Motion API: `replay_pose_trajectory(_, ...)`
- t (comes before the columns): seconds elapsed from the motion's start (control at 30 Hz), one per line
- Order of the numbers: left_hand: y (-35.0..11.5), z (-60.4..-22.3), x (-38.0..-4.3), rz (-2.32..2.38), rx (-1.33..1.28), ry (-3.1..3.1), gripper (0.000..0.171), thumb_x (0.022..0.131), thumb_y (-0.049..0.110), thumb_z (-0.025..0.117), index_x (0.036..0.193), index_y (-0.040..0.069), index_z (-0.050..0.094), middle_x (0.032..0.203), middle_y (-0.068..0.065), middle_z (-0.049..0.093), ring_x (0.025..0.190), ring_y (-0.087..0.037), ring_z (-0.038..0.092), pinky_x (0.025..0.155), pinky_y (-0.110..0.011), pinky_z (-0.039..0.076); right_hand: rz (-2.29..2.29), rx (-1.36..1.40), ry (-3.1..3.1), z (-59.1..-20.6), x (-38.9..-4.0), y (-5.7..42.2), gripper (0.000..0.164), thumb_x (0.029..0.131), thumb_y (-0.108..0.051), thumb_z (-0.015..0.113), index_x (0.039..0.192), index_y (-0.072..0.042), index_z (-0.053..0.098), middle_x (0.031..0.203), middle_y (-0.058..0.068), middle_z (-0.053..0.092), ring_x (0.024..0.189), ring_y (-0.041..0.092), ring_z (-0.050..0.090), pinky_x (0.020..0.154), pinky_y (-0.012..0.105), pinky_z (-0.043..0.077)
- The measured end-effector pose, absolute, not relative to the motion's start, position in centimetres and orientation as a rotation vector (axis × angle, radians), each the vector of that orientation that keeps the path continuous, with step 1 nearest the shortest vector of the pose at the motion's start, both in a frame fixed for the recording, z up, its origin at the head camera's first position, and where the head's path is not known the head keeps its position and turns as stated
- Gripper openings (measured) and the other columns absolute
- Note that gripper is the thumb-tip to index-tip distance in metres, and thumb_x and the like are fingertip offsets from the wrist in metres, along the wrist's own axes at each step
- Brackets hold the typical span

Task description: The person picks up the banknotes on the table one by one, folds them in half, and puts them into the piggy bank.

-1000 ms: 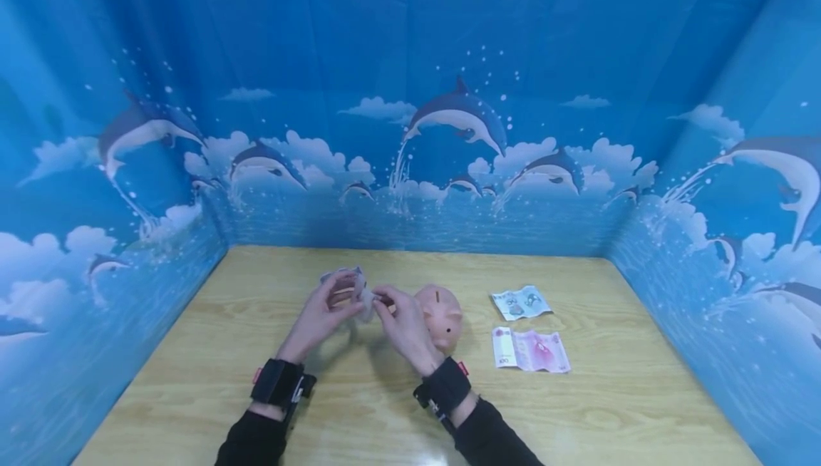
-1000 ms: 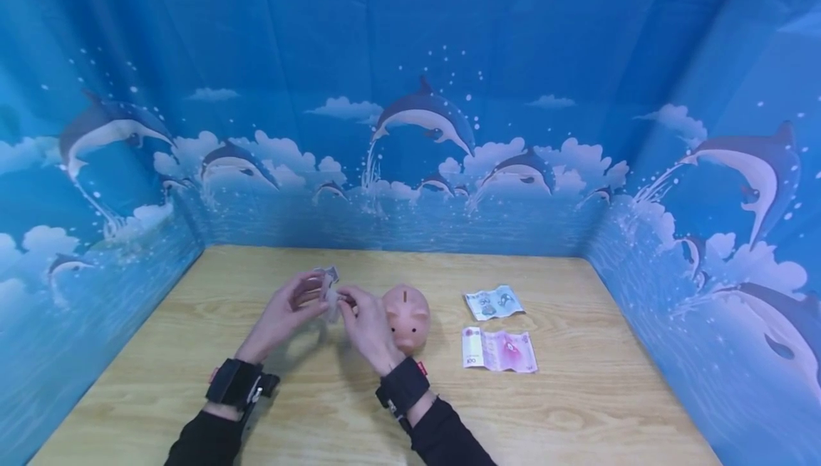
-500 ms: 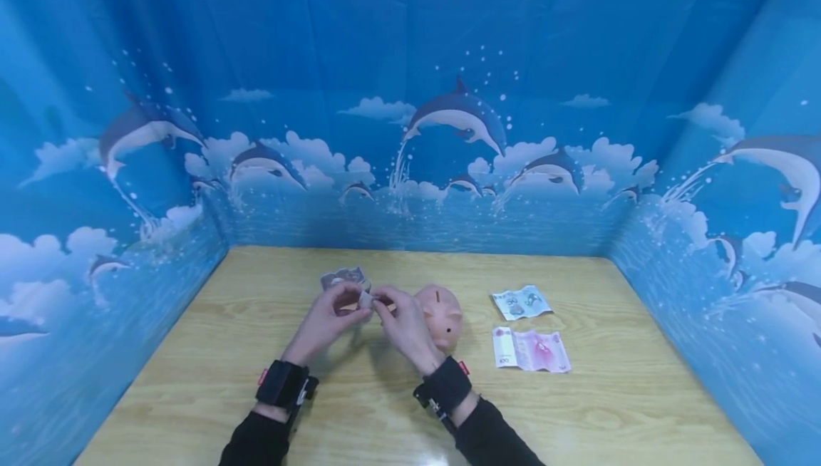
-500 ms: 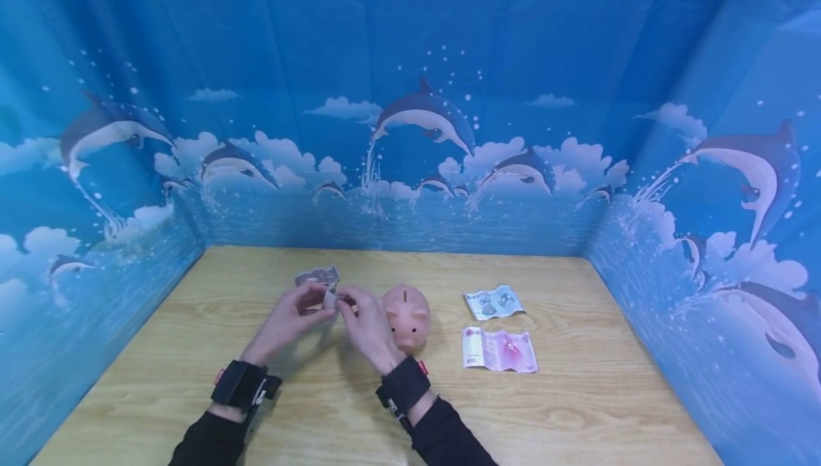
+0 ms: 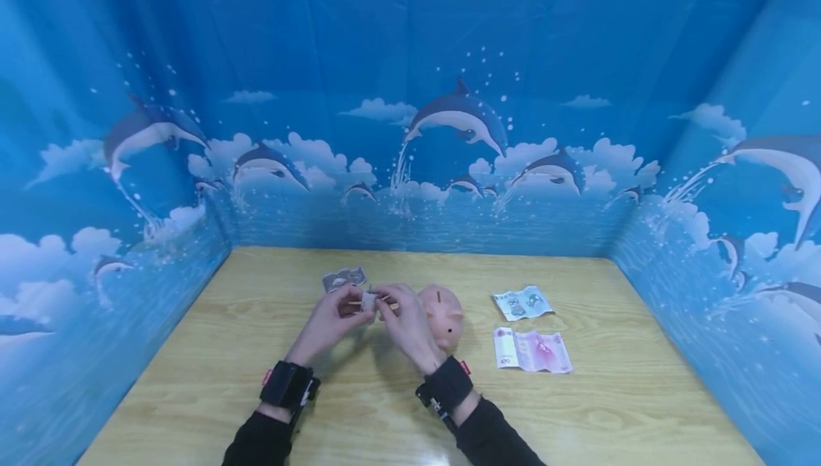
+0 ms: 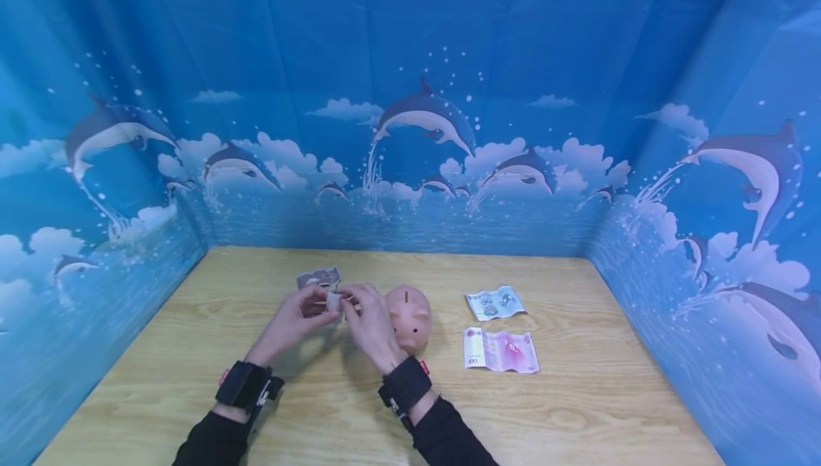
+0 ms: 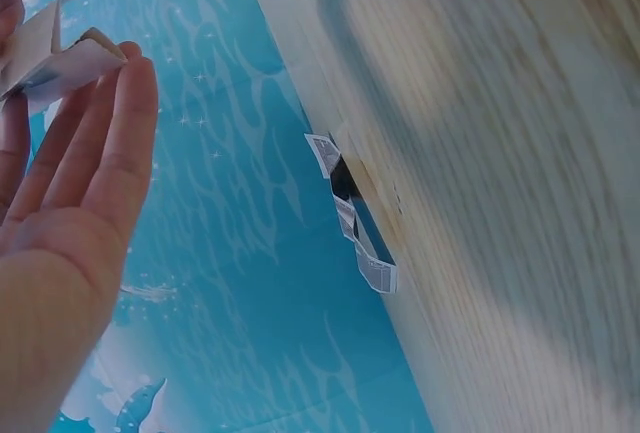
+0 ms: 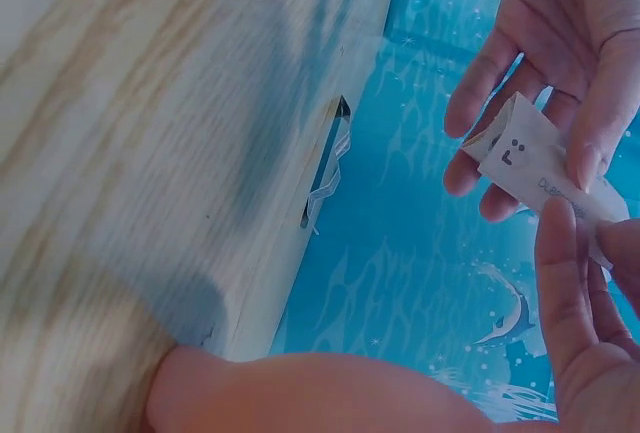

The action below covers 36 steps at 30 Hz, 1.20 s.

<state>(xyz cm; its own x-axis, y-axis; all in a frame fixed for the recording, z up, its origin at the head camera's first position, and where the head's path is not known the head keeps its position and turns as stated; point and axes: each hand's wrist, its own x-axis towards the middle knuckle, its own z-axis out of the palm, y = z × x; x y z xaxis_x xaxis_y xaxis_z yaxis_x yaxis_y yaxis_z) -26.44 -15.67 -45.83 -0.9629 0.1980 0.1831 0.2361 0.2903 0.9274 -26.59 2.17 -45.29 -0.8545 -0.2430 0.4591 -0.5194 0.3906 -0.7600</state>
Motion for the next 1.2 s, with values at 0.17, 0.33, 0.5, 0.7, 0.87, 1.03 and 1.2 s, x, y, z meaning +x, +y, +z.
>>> replay_pose_trajectory(0.17,-15.54,-45.91,-26.43,-1.769,-0.407,-2.497,0.028,0.083,0.012,0.077,0.108,0.008,0.063,0.110,-0.011,0.067,0.099,-0.024,0.069,0.083,-0.030,0.060,1.478,0.685,-2.363,-45.31,-26.69,2.22,0.028,0.094,-0.008,0.063,0.122,-0.004,0.065,0.113,0.012,0.067,0.094,0.021,0.067,0.071,0.016,0.057)
replay_pose_trajectory(0.33,-15.39,-46.09,-26.57,-1.752,-0.385,-2.525,0.028,0.085,0.014,0.076,0.108,0.008,0.063,0.110,-0.011,0.068,0.100,-0.024,0.069,0.084,-0.031,0.059,1.493,0.688,-2.355,-45.35,-26.80,2.32,0.030,0.094,-0.007,0.062,0.124,-0.003,0.063,0.113,0.012,0.067,0.096,0.021,0.068,0.072,0.017,0.057)
replay_pose_trajectory(0.5,-15.18,-46.20,-26.64,-1.755,-0.362,-2.525,0.026,0.086,0.012,0.075,0.107,0.005,0.062,0.111,-0.013,0.068,0.102,-0.027,0.069,0.084,-0.032,0.059,1.491,0.690,-2.374,-45.29,-26.81,2.34,0.033,0.094,-0.008,0.063,0.127,-0.003,0.061,0.118,0.013,0.066,0.097,0.022,0.068,0.072,0.016,0.057)
replay_pose_trajectory(0.7,-15.00,-46.27,-26.60,-1.780,-0.336,-2.516,0.023,0.087,0.009,0.073,0.106,0.004,0.061,0.110,-0.014,0.068,0.102,-0.030,0.069,0.083,-0.032,0.060,1.469,0.717,-2.398,-45.21,-26.81,2.36,0.036,0.094,-0.006,0.062,0.130,-0.002,0.060,0.126,0.015,0.065,0.101,0.023,0.068,0.073,0.016,0.057)
replay_pose_trajectory(0.87,-15.09,-46.27,-26.53,-1.755,-0.344,-2.527,0.019,0.088,0.009,0.073,0.102,0.004,0.061,0.108,-0.013,0.068,0.103,-0.029,0.070,0.083,-0.030,0.060,1.424,0.753,-2.405,-45.37,-26.80,2.34,0.037,0.095,-0.004,0.060,0.132,-0.003,0.060,0.126,0.015,0.065,0.102,0.023,0.068,0.073,0.016,0.057)
replay_pose_trajectory(1.03,-15.15,-46.07,-26.37,-1.782,-0.351,-2.514,0.019,0.087,0.007,0.072,0.103,0.004,0.062,0.107,-0.014,0.069,0.103,-0.029,0.070,0.082,-0.028,0.059,1.408,0.779,-2.405,-45.48,-26.75,2.32,0.038,0.095,-0.002,0.059,0.134,-0.005,0.059,0.128,0.014,0.064,0.101,0.022,0.067,0.073,0.015,0.057)
replay_pose_trajectory(1.2,-15.22,-45.90,-26.36,-1.784,-0.371,-2.509,0.019,0.089,0.006,0.070,0.106,0.002,0.061,0.107,-0.017,0.070,0.099,-0.028,0.070,0.075,-0.025,0.059,1.342,0.795,-2.399,-45.50,-26.77,2.29,0.040,0.095,0.000,0.058,0.135,-0.006,0.057,0.132,0.014,0.062,0.099,0.021,0.068,0.071,0.016,0.056)
